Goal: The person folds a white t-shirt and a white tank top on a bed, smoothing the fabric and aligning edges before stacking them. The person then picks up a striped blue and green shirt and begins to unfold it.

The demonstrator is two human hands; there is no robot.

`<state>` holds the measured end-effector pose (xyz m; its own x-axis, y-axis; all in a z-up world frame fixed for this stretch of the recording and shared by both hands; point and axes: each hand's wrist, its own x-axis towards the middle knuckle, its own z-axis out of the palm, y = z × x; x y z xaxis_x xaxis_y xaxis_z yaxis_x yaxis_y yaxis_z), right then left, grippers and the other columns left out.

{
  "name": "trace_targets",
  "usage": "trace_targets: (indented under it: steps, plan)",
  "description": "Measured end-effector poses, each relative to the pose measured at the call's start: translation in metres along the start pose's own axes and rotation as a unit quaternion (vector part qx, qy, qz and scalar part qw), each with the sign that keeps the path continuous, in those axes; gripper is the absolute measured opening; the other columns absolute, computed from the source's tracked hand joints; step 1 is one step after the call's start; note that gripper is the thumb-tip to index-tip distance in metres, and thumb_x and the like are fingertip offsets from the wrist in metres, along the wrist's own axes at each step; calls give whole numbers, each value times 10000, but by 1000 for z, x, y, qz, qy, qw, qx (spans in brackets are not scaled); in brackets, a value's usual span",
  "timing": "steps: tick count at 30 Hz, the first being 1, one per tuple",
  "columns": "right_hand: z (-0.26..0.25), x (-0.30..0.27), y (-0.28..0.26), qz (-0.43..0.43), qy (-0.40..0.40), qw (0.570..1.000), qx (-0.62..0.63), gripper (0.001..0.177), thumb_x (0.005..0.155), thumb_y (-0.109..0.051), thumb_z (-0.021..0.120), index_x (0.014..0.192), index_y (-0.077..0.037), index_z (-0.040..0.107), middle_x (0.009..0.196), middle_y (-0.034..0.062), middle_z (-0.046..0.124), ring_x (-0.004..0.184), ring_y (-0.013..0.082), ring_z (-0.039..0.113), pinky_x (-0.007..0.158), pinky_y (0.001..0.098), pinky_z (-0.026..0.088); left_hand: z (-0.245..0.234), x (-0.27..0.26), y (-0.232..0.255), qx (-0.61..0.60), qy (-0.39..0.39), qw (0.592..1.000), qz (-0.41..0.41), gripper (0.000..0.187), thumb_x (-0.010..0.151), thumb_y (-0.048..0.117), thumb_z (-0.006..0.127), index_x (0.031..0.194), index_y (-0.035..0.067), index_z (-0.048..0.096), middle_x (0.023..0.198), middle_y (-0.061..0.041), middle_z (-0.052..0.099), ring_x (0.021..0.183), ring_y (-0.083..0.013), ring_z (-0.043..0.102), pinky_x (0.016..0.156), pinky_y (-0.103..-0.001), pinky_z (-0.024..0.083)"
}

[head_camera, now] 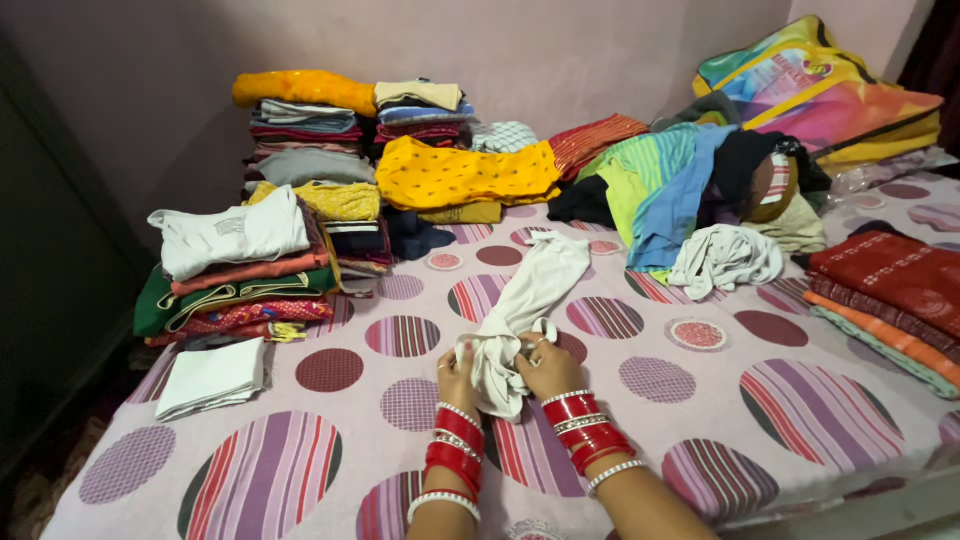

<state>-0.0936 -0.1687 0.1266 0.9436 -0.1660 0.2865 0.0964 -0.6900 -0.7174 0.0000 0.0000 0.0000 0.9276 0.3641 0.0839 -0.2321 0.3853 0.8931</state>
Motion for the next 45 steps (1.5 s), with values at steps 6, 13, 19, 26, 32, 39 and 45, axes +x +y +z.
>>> trace_targets:
  steps: [6,13,19,26,32,39,45]
  plan:
    - [-12,-6,-17,-8,-12,1000,-13,449,819,-361,785,1253,-271,715,940,86,789,853,282,750,772,388,589,18,-34,46,74,-41,996,-26,465,873,282,760,1256,38,662,1069,-66,748,924,-155,678,837,-314,551]
    - [22,24,37,-100,211,962,140,331,917,-192,691,1231,-94,658,966,84,723,805,203,695,721,330,577,22,-16,86,25,63,991,-115,378,996,299,543,1173,-10,671,1004,-133,734,850,-253,674,786,-385,553]
    - [33,31,50,-93,295,941,141,250,964,-119,683,1212,-92,664,969,90,698,825,234,676,736,364,553,-41,135,167,251,47,948,190,290,1059,226,508,1147,22,693,987,-169,739,813,-218,630,760,-393,534]
    - [3,-9,-1,-192,160,966,64,497,814,-204,766,1272,-82,619,1262,140,575,1050,324,632,873,401,549,-135,119,318,160,12,975,155,418,1119,285,455,1103,14,772,839,-110,710,730,-206,556,647,-367,456]
    - [11,14,-10,-104,15,988,-112,878,781,-442,801,1492,-133,390,1506,125,417,1407,317,385,1161,513,318,-183,57,332,355,184,878,262,302,832,129,672,1120,56,726,1028,-140,765,931,-242,737,848,-351,562]
    - [40,66,-3,51,-41,993,-101,833,929,-641,567,1595,-200,330,1572,157,409,1476,325,305,1212,557,220,-118,-26,280,666,-17,695,273,488,778,242,790,1243,200,648,1318,-116,599,1330,-291,493,1147,-546,329]
    - [54,83,26,114,10,993,14,429,914,-332,727,1317,-185,713,1347,163,611,1183,308,633,1093,424,486,-107,-54,240,709,-42,695,112,653,772,392,703,1377,210,536,1490,-48,509,1481,-226,348,1234,-515,165]
